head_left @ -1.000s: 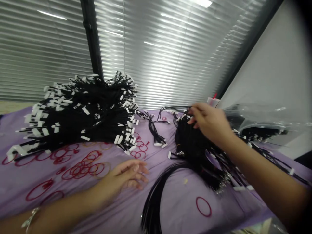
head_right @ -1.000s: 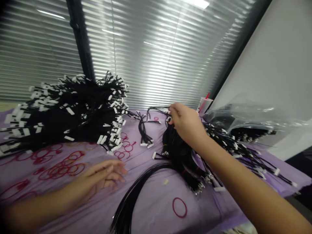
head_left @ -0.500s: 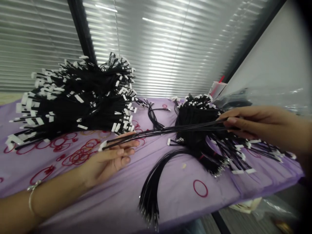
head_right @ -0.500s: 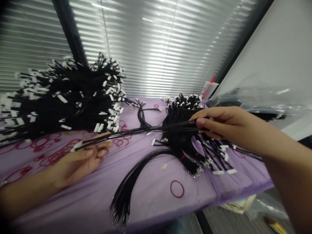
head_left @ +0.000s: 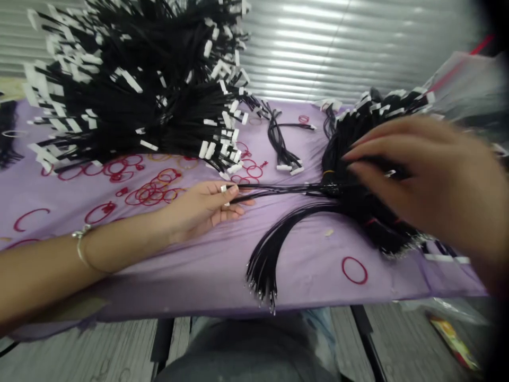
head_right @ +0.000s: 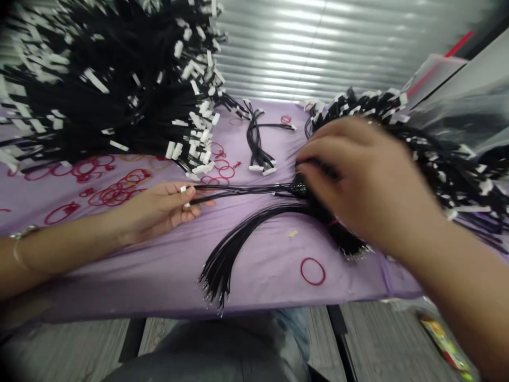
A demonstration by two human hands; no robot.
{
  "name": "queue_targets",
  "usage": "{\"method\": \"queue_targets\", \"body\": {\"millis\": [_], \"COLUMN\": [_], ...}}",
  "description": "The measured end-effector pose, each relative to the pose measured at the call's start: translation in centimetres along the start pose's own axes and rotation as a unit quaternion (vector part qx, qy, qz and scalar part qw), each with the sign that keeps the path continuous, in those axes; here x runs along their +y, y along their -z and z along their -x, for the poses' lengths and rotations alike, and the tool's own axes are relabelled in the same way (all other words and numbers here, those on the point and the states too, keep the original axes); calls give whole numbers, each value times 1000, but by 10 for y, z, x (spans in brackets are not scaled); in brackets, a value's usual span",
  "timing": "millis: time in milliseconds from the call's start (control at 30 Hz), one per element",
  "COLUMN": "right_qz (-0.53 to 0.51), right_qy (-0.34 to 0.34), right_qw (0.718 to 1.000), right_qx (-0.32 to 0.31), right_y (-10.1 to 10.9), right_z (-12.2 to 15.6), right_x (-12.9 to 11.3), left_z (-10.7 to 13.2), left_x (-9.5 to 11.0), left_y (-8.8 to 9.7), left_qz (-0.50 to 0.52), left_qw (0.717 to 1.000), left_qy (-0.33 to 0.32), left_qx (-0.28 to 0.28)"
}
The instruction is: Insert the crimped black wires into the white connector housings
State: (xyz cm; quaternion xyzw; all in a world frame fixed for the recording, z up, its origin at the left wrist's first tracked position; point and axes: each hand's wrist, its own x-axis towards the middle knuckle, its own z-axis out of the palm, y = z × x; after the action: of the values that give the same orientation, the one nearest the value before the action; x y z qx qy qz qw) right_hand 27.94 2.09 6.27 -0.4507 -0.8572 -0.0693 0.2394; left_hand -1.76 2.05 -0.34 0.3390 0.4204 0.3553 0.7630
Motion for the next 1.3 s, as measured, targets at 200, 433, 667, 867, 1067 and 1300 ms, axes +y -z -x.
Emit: {"method": "queue_targets", "body": {"millis": [200, 433, 667, 867, 1067, 1300], "right_qz": [-247, -256, -338, -367, -375, -365], "right_qy": [177, 197, 109, 104, 1, -92], "right_qw": [903, 858, 889, 893, 904, 905], "right_qx": [-303, -399, -289, -239, -206, -198], "right_y": [-62, -62, -54, -54, -55, -63], "right_z": [-17, -25, -23, -24, -22, -29], "right_x": [-75, -73, -76, -82, -82, -70], "left_z": [3, 4, 3, 5, 6, 7], "left_x": [2, -8, -5, 0, -5, -7], "left_y": [-3, -2, 3, 1, 3, 1], "left_qz": [54, -34, -234, -255, -205, -106], "left_qw": [998, 995, 964, 956, 973, 993], "left_qy": [-31, -80, -121, -129, -92, -44], "left_qx": [-14, -57, -41, -60, -58, -33]}}
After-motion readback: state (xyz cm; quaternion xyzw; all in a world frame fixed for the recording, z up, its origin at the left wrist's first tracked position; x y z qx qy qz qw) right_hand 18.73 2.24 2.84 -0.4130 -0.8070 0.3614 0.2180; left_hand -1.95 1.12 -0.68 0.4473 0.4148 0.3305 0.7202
